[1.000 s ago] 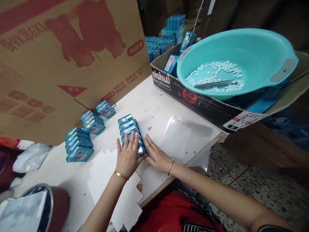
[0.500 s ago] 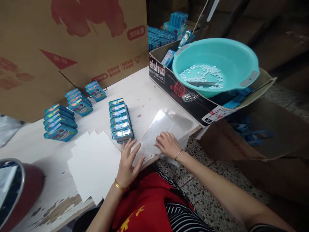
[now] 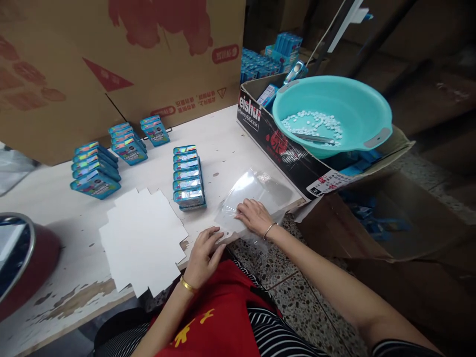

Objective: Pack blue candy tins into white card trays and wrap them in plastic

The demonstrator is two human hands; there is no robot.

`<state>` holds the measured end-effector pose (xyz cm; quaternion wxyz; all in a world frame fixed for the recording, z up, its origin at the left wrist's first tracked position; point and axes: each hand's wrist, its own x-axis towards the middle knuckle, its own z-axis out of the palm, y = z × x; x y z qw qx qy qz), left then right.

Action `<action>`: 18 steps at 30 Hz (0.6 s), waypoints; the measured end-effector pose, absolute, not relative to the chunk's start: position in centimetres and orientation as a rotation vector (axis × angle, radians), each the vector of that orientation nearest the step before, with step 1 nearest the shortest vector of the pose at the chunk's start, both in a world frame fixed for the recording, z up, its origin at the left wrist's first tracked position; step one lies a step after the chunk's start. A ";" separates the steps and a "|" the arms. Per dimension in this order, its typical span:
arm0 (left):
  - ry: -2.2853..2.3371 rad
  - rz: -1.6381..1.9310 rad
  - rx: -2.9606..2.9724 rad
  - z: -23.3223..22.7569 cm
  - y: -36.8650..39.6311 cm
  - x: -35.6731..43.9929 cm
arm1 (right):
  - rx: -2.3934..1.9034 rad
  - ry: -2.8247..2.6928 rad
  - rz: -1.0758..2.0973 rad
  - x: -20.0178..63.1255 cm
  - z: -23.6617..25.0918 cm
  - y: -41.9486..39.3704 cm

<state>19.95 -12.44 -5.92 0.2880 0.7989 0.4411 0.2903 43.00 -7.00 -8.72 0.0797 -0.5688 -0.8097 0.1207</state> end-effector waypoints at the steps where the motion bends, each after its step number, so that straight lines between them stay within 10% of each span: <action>1: 1.178 0.779 2.091 -6.0 -12.5 20.0 | -1.688 -2.431 0.348 43.1 -8.8 -6.9; 18: 1.475 0.757 1.105 -7.4 -8.5 26.7 | -1.347 -1.493 0.839 43.5 -8.3 -6.9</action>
